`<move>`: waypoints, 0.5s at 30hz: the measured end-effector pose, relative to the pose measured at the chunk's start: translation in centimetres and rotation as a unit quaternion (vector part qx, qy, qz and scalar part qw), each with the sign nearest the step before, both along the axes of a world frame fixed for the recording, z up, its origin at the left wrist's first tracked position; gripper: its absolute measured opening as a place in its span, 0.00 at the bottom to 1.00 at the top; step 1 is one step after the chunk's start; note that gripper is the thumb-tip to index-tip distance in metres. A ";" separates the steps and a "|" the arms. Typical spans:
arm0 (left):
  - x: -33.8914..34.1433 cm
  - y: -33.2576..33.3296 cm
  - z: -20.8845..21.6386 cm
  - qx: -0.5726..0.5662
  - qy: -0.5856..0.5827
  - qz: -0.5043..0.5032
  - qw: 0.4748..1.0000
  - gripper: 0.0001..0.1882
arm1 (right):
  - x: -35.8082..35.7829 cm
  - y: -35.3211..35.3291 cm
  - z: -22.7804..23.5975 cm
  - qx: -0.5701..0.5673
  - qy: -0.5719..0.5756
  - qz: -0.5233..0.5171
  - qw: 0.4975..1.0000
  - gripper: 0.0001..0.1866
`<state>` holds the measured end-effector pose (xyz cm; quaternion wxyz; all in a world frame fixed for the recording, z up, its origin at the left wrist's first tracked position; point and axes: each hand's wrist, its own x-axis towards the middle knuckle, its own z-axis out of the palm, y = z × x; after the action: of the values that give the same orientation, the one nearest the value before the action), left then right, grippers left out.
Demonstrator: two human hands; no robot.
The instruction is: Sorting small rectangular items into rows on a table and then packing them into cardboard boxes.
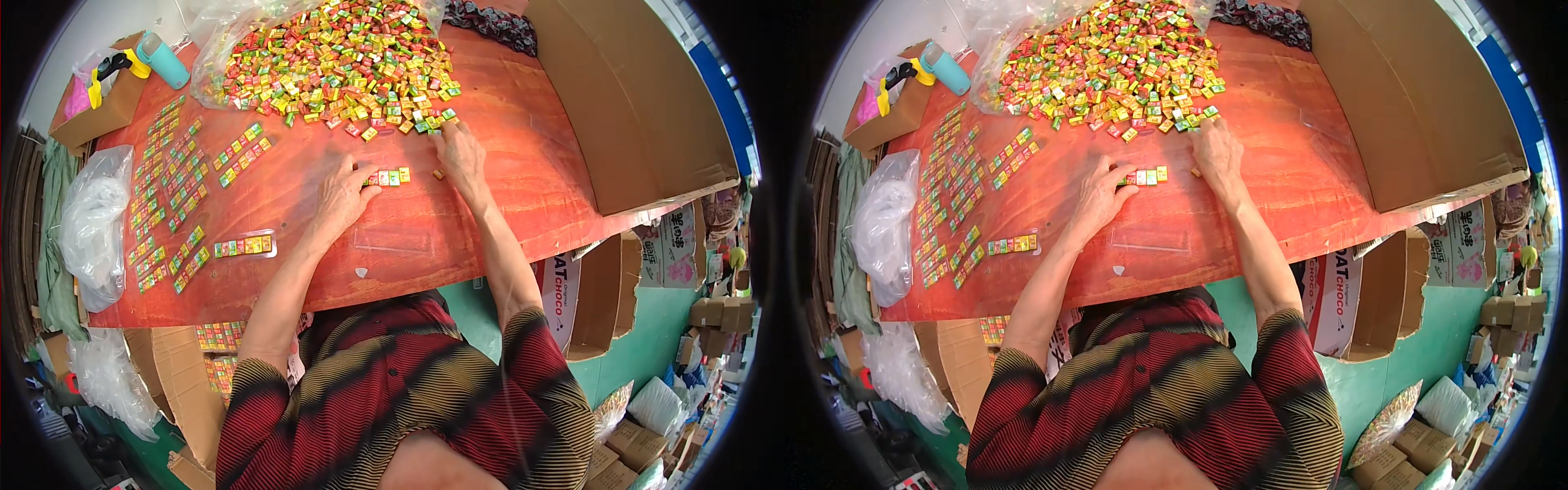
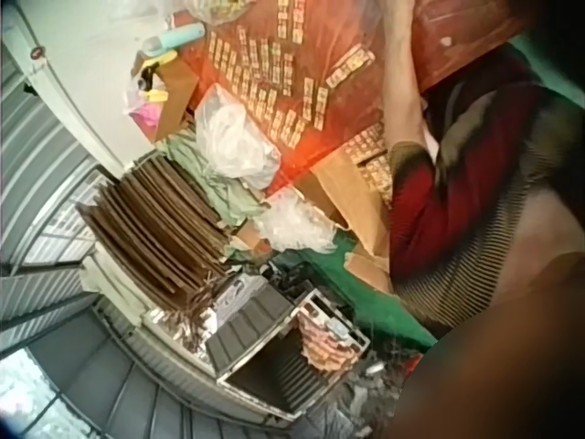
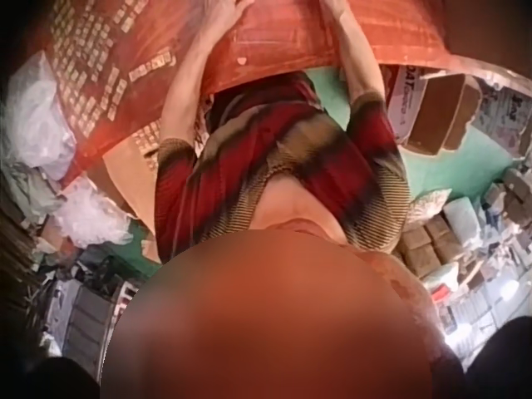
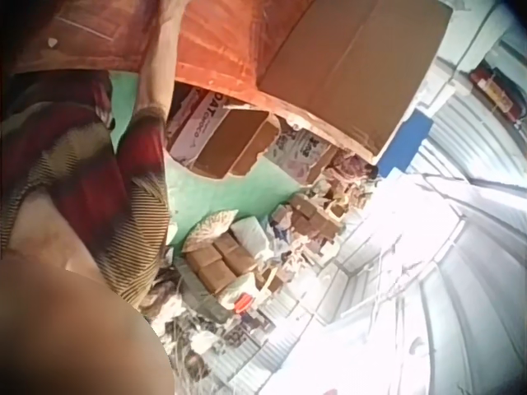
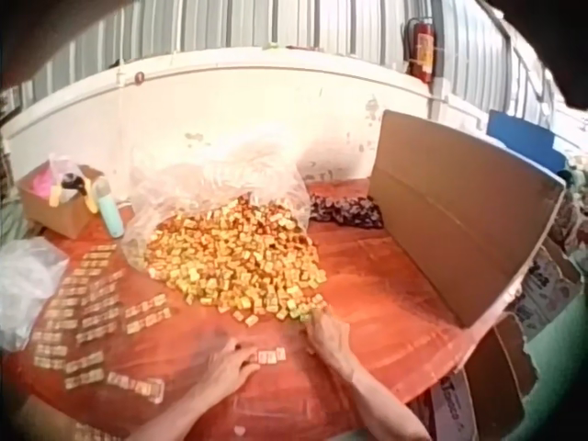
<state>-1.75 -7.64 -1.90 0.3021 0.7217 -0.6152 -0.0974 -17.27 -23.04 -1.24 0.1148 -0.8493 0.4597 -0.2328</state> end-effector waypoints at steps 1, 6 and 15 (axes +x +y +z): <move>-0.1 0.0 0.0 0.002 0.001 -0.002 1.000 0.19 | 0.6 -0.1 -0.1 -0.034 0.015 -0.006 0.999 0.12; -0.1 -0.1 0.0 -0.013 0.000 -0.003 1.000 0.18 | 2.0 -0.5 -1.0 -0.069 0.057 -0.042 0.995 0.09; 0.2 0.4 0.1 0.008 0.009 0.001 1.000 0.19 | -2.1 4.8 0.3 -0.075 -0.003 0.203 0.976 0.19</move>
<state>-1.58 -7.28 -1.80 0.3018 0.7238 -0.6109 -0.1083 -19.35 -18.19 -0.95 0.0974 -0.9302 0.2590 -0.2412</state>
